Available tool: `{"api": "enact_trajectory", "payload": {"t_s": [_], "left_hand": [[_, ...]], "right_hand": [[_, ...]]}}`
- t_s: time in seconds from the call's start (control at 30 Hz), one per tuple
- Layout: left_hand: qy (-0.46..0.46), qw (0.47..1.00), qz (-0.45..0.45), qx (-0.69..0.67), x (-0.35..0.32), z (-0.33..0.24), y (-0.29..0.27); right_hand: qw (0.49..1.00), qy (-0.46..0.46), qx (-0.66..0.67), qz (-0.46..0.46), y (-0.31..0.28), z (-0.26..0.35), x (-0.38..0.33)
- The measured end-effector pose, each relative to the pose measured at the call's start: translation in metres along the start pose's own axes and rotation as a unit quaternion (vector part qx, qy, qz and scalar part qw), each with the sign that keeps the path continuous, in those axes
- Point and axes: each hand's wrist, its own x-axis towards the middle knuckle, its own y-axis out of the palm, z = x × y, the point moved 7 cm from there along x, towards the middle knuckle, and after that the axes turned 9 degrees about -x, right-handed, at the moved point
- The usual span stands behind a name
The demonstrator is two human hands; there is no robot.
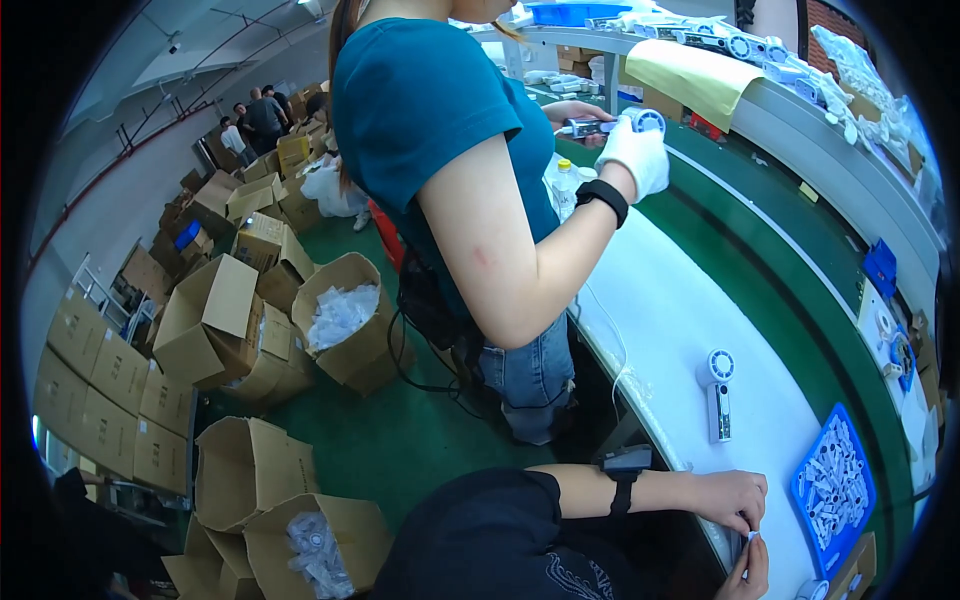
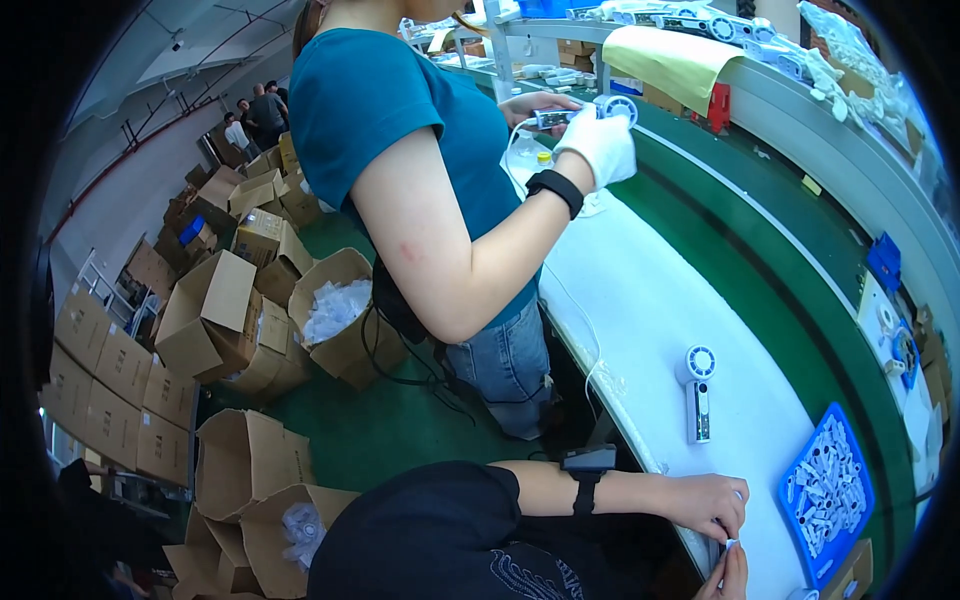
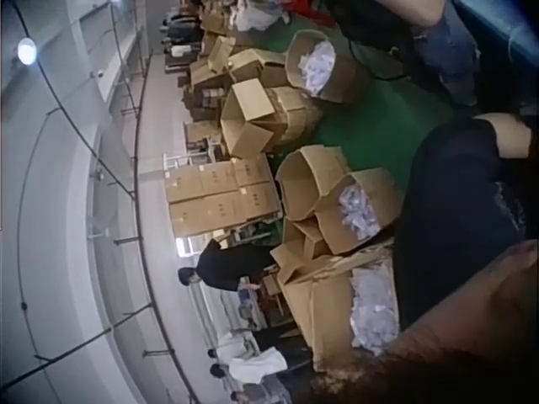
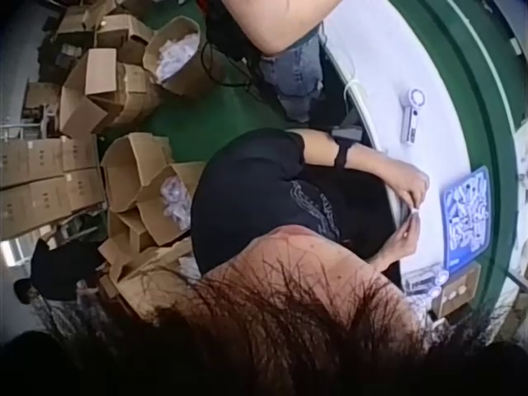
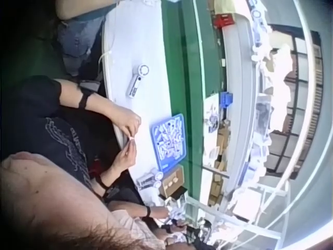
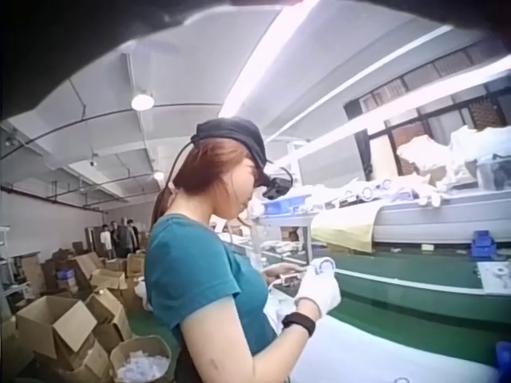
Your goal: The person picks up a fan handle and a small plastic cover, fits the cover onto the handle by hand, and presses it into place. They repeat this process with several more fan handles and covers, placing each assembled unit onto the work surface.
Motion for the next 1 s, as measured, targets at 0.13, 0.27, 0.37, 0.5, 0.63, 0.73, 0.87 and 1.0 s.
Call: {"api": "enact_trajectory", "payload": {"t_s": [0.13,0.27,0.37,0.5,0.63,0.73,0.87,1.0], "left_hand": [[-0.004,1.0,0.007,0.009,0.011,0.004,-0.009],[0.032,0.999,-0.006,0.026,0.017,0.008,-0.012],[-0.001,1.0,-0.013,0.012,0.021,0.015,-0.017],[0.02,0.999,-0.02,0.015,0.03,0.018,-0.024],[0.014,0.999,-0.035,-0.028,0.035,0.023,-0.031],[0.024,0.998,-0.055,-0.029,0.049,0.016,-0.038],[0.07,0.996,-0.026,-0.044,0.049,0.019,-0.015],[0.025,0.999,-0.013,0.024,0.015,0.002,-0.037]], "right_hand": [[0.999,0.011,0.021,0.034,0.001,-0.009,0.018],[0.997,0.007,0.023,0.069,0.003,-0.016,0.032],[0.996,-0.003,0.021,0.082,0.006,-0.014,0.043],[0.997,0.013,0.006,0.077,0.006,-0.004,0.052],[0.995,0.062,0.014,0.075,0.007,0.003,0.064],[0.997,0.044,-0.011,0.07,-0.002,0.003,0.077],[0.994,0.082,-0.006,0.079,0.008,-0.041,0.03],[0.998,0.033,-0.014,0.046,0.023,0.0,0.028]]}}
